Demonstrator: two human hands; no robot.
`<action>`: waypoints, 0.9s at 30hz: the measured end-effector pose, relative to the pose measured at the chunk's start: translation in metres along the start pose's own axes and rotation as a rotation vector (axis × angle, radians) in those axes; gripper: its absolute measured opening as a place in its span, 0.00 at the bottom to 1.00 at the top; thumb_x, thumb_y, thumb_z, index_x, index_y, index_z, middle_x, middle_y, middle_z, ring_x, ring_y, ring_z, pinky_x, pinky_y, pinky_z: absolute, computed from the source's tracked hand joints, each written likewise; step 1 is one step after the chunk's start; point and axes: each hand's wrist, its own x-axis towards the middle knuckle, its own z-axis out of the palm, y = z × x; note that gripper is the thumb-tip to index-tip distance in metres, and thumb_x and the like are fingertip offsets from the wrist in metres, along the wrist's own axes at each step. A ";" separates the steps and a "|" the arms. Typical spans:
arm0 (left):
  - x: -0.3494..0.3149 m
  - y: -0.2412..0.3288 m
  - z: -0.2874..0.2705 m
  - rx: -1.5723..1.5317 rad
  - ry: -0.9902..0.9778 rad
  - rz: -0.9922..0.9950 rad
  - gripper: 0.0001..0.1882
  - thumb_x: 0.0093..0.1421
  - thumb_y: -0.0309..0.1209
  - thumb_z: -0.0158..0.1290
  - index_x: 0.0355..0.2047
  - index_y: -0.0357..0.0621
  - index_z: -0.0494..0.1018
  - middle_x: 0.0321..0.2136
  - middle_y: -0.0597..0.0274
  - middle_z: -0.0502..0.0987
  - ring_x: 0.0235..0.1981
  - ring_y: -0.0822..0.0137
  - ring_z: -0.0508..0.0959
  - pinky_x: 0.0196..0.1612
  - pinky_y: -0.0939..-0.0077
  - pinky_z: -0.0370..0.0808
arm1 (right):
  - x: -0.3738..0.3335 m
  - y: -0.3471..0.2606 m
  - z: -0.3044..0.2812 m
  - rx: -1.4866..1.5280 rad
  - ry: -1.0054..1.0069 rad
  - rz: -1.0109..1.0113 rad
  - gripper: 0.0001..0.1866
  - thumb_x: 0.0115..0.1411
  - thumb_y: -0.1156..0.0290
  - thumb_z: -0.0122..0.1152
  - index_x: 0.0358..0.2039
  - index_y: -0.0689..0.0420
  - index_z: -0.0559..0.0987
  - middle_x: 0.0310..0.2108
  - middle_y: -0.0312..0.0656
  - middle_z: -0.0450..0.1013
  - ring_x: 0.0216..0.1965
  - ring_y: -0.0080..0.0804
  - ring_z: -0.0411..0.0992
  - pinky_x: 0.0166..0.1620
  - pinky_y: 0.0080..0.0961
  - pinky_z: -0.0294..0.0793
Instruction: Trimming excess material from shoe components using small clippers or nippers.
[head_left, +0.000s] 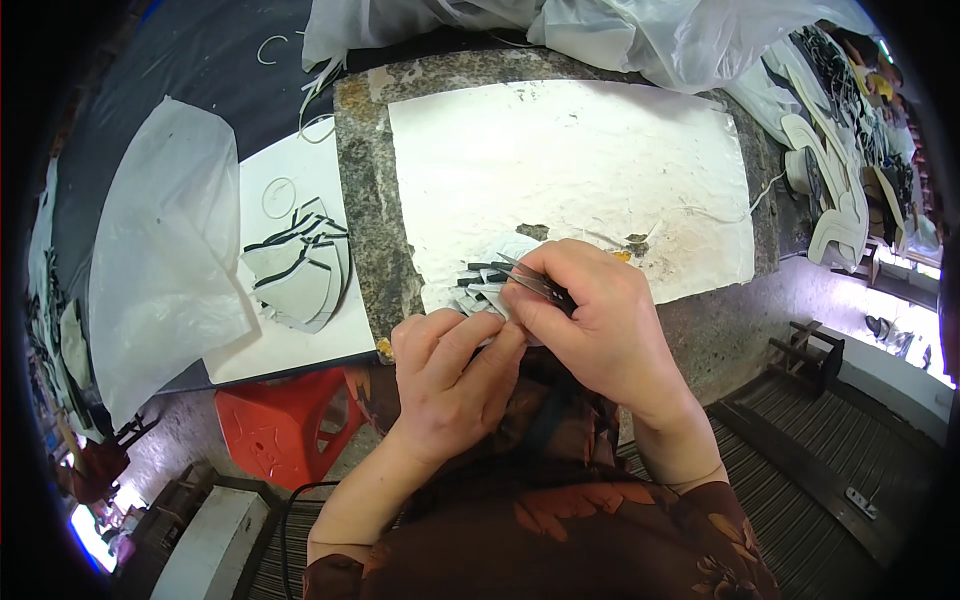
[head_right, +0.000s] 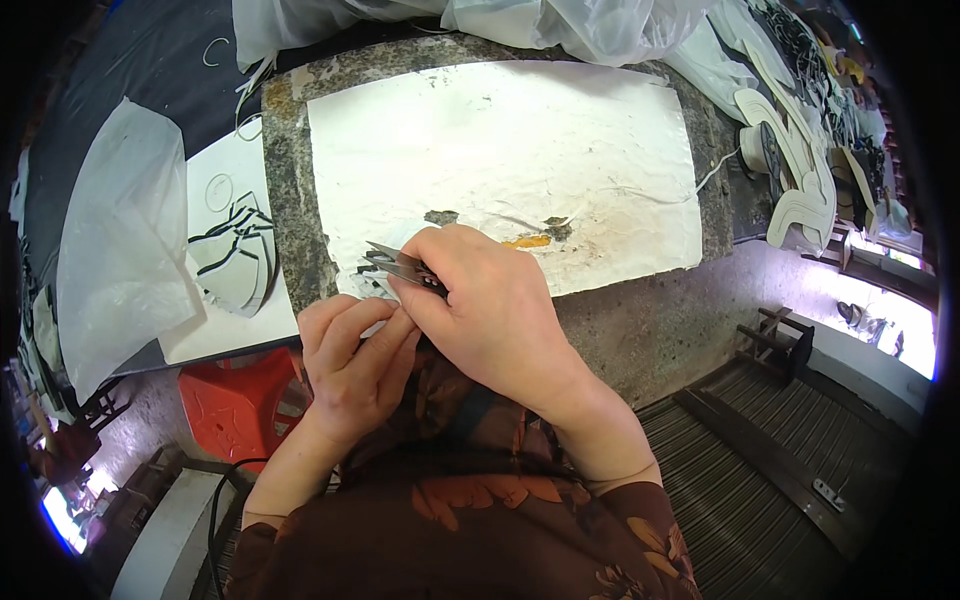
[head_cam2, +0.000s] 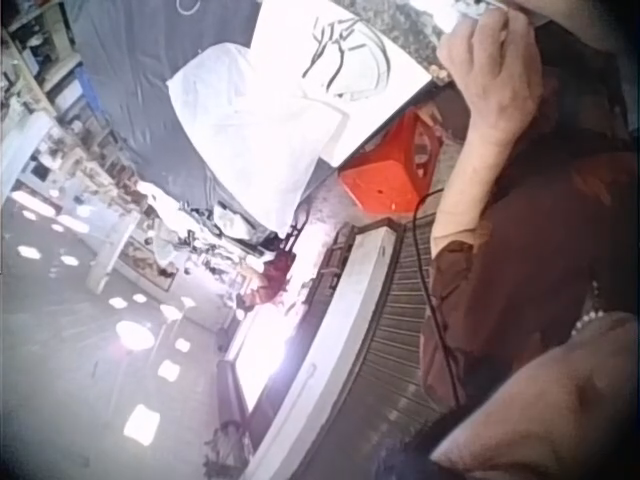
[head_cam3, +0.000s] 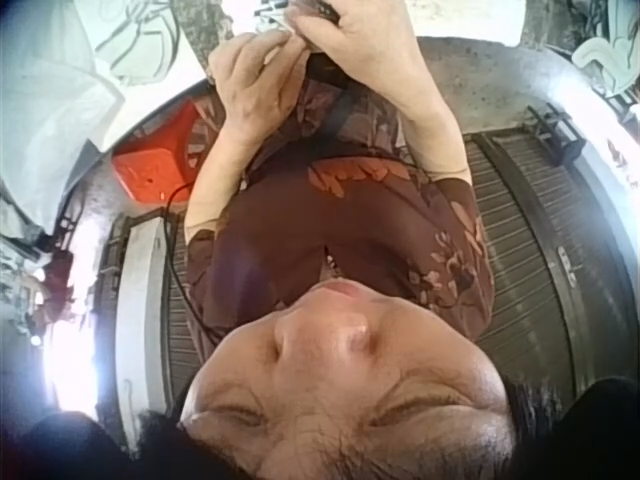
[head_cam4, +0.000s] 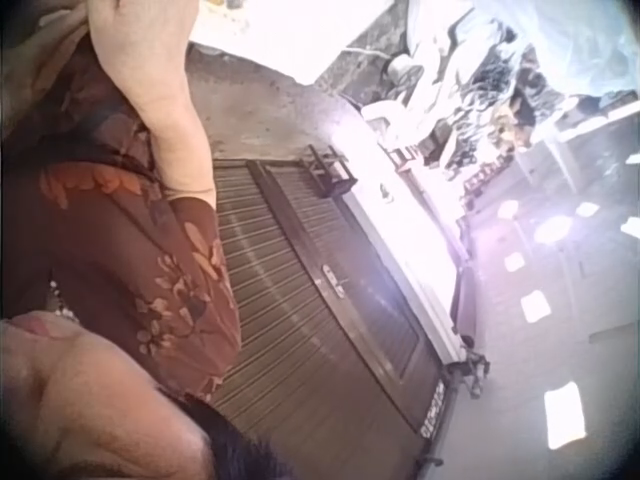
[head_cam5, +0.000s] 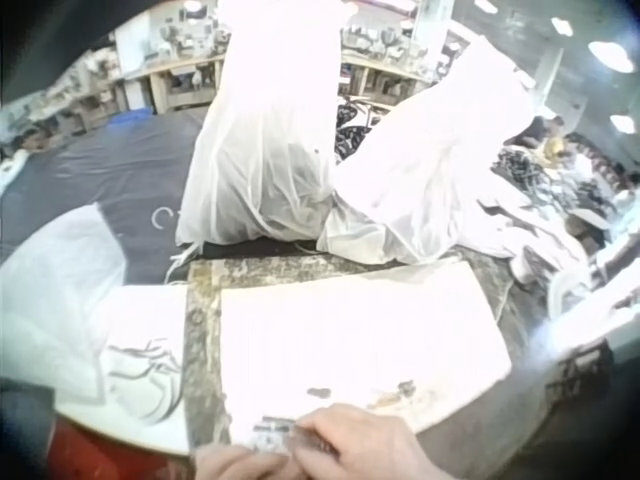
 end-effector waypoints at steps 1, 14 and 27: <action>0.000 0.000 -0.001 0.000 -0.008 0.001 0.17 0.50 0.28 0.66 0.43 0.49 0.83 0.43 0.70 0.77 0.43 0.63 0.73 0.45 0.65 0.67 | 0.000 0.000 0.000 0.003 -0.004 0.000 0.07 0.59 0.73 0.68 0.34 0.62 0.80 0.27 0.43 0.76 0.28 0.38 0.75 0.34 0.29 0.73; 0.001 0.000 0.001 0.129 0.043 0.004 0.15 0.52 0.31 0.64 0.42 0.57 0.85 0.56 0.65 0.75 0.53 0.60 0.71 0.51 0.62 0.65 | -0.002 -0.001 0.005 -0.059 0.061 -0.014 0.05 0.59 0.74 0.66 0.33 0.60 0.79 0.28 0.44 0.76 0.29 0.41 0.75 0.33 0.32 0.74; -0.001 -0.002 -0.001 0.169 -0.034 -0.016 0.16 0.53 0.32 0.63 0.43 0.60 0.85 0.57 0.65 0.77 0.55 0.57 0.71 0.54 0.58 0.63 | -0.003 0.000 0.006 -0.085 0.059 -0.046 0.05 0.59 0.72 0.63 0.33 0.56 0.75 0.28 0.44 0.75 0.30 0.47 0.76 0.31 0.39 0.75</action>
